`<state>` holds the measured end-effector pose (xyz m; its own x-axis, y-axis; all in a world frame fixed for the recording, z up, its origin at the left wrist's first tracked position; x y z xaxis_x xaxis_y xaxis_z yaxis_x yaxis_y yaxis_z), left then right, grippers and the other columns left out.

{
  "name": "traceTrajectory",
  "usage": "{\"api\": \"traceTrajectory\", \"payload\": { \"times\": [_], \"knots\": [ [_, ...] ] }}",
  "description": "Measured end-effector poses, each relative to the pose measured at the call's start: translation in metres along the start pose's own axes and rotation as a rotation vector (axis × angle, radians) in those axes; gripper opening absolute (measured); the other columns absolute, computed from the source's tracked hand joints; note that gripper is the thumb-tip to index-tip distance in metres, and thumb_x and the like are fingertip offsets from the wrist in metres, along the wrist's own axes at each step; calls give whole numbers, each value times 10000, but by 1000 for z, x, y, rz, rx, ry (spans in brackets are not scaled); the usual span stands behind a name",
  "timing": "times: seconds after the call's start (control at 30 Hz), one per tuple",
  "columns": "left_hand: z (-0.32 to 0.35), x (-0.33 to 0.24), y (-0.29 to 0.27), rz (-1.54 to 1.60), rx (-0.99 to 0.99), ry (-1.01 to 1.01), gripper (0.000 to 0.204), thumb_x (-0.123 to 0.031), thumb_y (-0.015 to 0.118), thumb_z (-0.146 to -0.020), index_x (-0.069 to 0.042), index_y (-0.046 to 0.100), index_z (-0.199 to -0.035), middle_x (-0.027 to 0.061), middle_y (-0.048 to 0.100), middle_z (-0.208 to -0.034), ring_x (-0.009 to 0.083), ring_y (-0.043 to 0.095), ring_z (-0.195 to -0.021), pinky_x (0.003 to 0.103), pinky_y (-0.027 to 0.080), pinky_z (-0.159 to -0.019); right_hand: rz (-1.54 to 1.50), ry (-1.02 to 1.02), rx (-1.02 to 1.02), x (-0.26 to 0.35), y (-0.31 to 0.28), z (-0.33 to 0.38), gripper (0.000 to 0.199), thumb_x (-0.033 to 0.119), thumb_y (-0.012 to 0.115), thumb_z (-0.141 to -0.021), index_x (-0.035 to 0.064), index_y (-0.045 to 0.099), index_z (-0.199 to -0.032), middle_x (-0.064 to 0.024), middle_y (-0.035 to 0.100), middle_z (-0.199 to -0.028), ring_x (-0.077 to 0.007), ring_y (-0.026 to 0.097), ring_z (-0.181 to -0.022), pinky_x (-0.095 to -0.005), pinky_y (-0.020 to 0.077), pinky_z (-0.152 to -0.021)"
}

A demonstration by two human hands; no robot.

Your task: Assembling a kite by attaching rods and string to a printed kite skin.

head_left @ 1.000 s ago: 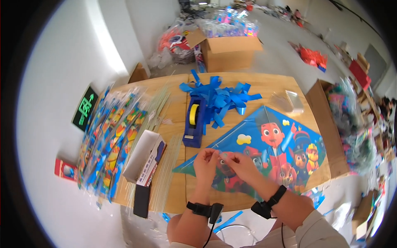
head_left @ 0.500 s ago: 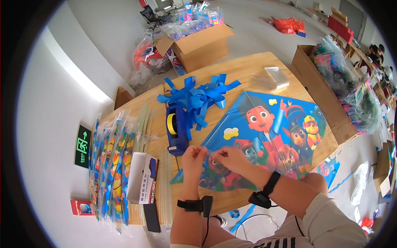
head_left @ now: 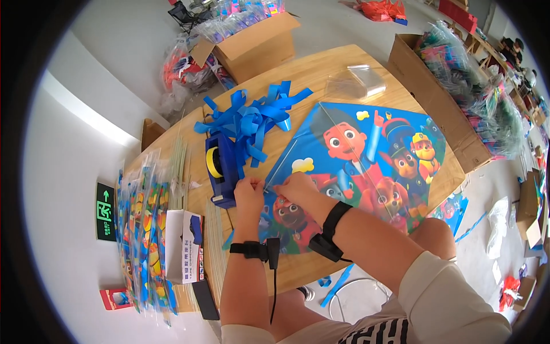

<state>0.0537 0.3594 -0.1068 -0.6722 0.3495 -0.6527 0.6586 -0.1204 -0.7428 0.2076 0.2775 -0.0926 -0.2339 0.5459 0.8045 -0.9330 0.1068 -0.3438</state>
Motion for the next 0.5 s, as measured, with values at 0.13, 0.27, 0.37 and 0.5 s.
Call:
{"api": "traceTrajectory", "payload": {
  "times": [0.13, 0.27, 0.37, 0.5],
  "knots": [
    [7, 9, 3, 139, 57, -132, 165, -122, 729, -841, 31, 674, -868, 142, 658, -770, 290, 645, -700, 387, 505, -644, 33, 65, 18, 3, 3, 1, 372, 379, 710, -849, 15, 719, -777, -83, 715, -696, -227, 725, -709, -368, 574, -663],
    [6, 5, 9, 189, 52, -204, 175, -130, 744, -833, 32, 691, -871, 139, 660, -760, 270, 642, -667, 384, 507, -633, 239, 41, -113, 2, 3, -3, 332, 369, 690, -837, 77, 742, -688, -46, 700, -626, -189, 719, -678, -331, 565, -650],
    [5, 10, 10, 129, 12, -163, 168, -132, 743, -833, 28, 694, -857, 142, 663, -764, 271, 643, -670, 379, 507, -636, 279, 77, -114, 7, 7, -3, 313, 371, 700, -827, 80, 747, -722, -60, 714, -687, -227, 726, -754, -363, 571, -675],
    [3, 18, 12, 143, 6, -183, 163, -130, 744, -828, 25, 693, -841, 143, 662, -762, 277, 639, -669, 385, 505, -639, 287, 75, -104, 14, 9, -1, 331, 381, 722, -814, 56, 741, -754, -79, 725, -750, -251, 727, -783, -382, 572, -683]
  ]
}}
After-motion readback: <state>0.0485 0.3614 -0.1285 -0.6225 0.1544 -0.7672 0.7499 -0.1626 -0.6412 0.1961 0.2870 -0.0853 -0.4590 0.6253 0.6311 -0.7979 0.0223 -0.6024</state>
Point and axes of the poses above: each hand's wrist, its own z-axis away from the middle knuckle, its own y-axis out of the palm, x = y × z, the point moved 1 cm from there along -z, towards the middle knuckle
